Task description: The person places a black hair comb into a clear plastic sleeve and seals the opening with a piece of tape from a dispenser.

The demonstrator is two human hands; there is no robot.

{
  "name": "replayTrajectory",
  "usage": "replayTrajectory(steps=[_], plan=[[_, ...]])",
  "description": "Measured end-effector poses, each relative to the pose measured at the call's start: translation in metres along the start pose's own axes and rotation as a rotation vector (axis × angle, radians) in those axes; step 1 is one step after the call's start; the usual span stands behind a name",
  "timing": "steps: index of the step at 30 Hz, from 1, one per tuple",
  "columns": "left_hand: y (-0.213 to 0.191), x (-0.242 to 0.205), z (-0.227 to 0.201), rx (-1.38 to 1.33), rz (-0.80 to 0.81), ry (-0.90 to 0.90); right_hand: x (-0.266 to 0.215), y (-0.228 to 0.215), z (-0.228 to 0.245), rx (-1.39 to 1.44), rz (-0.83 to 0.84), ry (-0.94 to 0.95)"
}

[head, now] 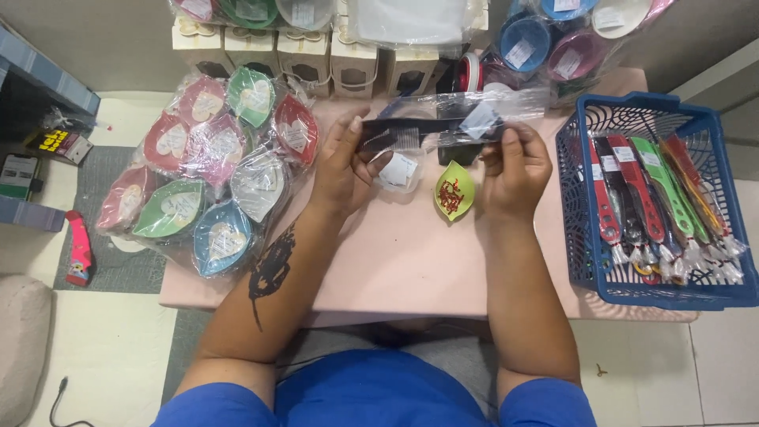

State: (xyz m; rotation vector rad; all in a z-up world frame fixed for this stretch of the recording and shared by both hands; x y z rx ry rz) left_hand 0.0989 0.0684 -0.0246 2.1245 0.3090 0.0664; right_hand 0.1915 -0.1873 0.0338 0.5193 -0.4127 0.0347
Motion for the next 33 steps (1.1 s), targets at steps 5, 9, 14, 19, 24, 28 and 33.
replayTrajectory(steps=[5,9,14,19,24,28,33], plan=[[0.015,-0.011,-0.015,0.629,-0.158,0.066,0.02,-0.032,-0.007,0.054,-0.013,-0.036],[0.019,-0.01,-0.002,0.666,-0.139,0.018,0.011,-0.005,-0.005,0.065,0.122,0.015],[0.045,-0.019,-0.018,1.106,-0.064,0.21,-0.008,0.02,0.014,-0.097,0.112,-0.02],[0.054,-0.022,-0.018,1.252,-0.033,0.364,-0.005,0.024,0.021,-0.063,0.129,-0.047],[0.042,-0.018,-0.024,1.162,-0.085,0.373,-0.008,0.03,0.026,-0.068,0.126,-0.071],[0.05,-0.026,-0.028,1.142,-0.068,0.415,-0.007,0.024,0.022,-0.17,0.137,-0.065],[0.053,-0.028,-0.032,1.139,-0.079,0.46,-0.004,0.026,0.018,-0.169,0.171,-0.054]])
Point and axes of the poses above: each hand's wrist, its own x-axis towards the middle knuckle, its own y-axis out of the palm, z = x × y, the point moved 10 cm from there along x, towards the middle knuckle, and after that the axes turned 8 degrees about -y, right-handed, at the moved point
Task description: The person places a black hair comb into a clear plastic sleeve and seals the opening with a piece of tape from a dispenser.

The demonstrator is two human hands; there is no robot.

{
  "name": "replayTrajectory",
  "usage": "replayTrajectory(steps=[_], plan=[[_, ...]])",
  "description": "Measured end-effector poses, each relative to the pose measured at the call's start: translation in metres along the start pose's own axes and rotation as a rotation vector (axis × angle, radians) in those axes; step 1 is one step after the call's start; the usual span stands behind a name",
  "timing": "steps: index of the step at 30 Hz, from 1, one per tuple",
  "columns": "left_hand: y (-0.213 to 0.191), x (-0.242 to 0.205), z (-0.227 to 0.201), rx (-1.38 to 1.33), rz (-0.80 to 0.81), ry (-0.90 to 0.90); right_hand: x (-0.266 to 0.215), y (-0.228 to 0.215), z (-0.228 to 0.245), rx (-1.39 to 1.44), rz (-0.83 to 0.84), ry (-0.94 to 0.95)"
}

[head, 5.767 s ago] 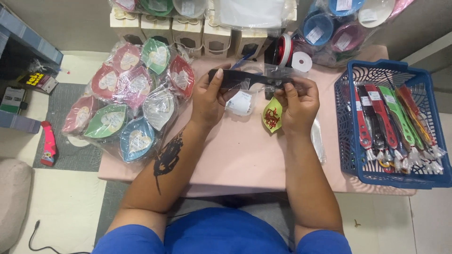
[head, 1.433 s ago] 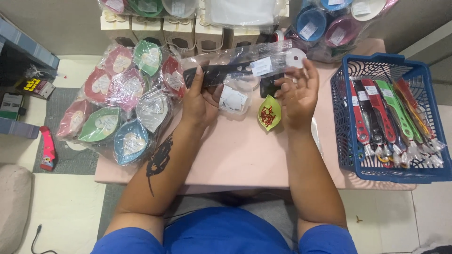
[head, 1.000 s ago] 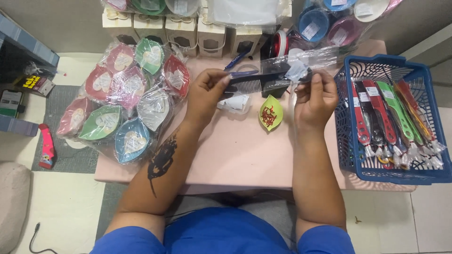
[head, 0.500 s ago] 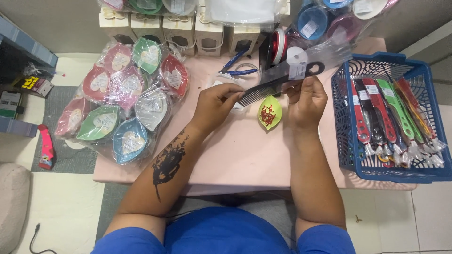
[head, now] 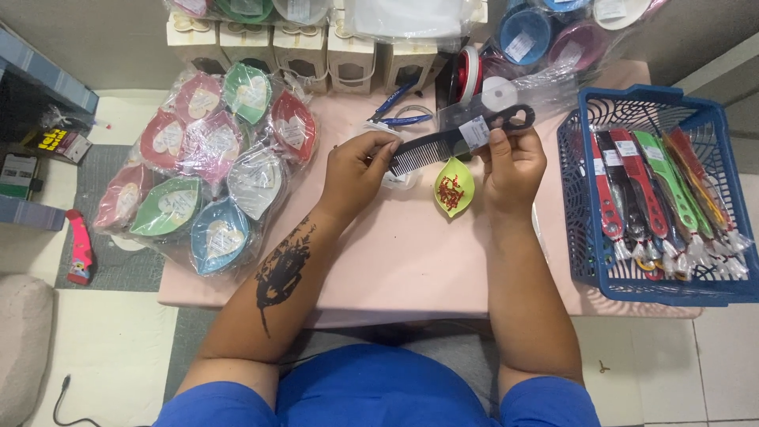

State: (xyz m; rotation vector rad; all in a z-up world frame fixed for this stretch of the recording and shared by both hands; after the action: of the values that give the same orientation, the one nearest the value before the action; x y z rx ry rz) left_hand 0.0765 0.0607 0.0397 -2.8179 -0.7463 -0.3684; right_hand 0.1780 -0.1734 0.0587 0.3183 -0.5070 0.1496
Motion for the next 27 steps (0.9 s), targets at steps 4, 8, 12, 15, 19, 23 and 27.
replayTrajectory(steps=[4,8,12,15,19,23,27], plan=[[-0.004,-0.001,-0.007,0.02,-0.031,0.024,-0.004,0.008,0.011,0.0,-0.015,0.01],[-0.004,-0.003,-0.014,0.044,-0.029,0.053,-0.002,-0.002,0.006,-0.018,-0.05,0.036],[-0.001,-0.003,-0.018,0.069,-0.011,0.063,0.002,-0.004,0.001,-0.064,0.01,0.037],[-0.003,-0.001,-0.019,0.062,0.009,0.048,-0.002,0.0,-0.006,-0.043,0.04,0.116],[-0.003,-0.001,-0.018,0.03,0.019,0.035,-0.004,-0.008,-0.03,-0.011,0.095,0.143],[0.0,-0.002,-0.011,-0.017,0.033,-0.024,-0.007,0.0,-0.038,0.047,0.194,0.206],[-0.002,-0.007,0.002,-0.17,0.018,-0.147,-0.018,0.005,-0.061,-0.038,0.358,0.199]])
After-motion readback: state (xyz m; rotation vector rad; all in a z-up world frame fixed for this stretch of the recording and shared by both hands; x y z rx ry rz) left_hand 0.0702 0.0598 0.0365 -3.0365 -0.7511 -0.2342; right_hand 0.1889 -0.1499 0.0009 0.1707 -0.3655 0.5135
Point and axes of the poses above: each hand's wrist, its own x-axis towards the middle knuckle, its own y-axis out of the palm, z = x × y, the point moved 10 cm from there along x, towards the middle knuckle, and after that the axes turned 8 degrees about -y, right-handed, at the moved point
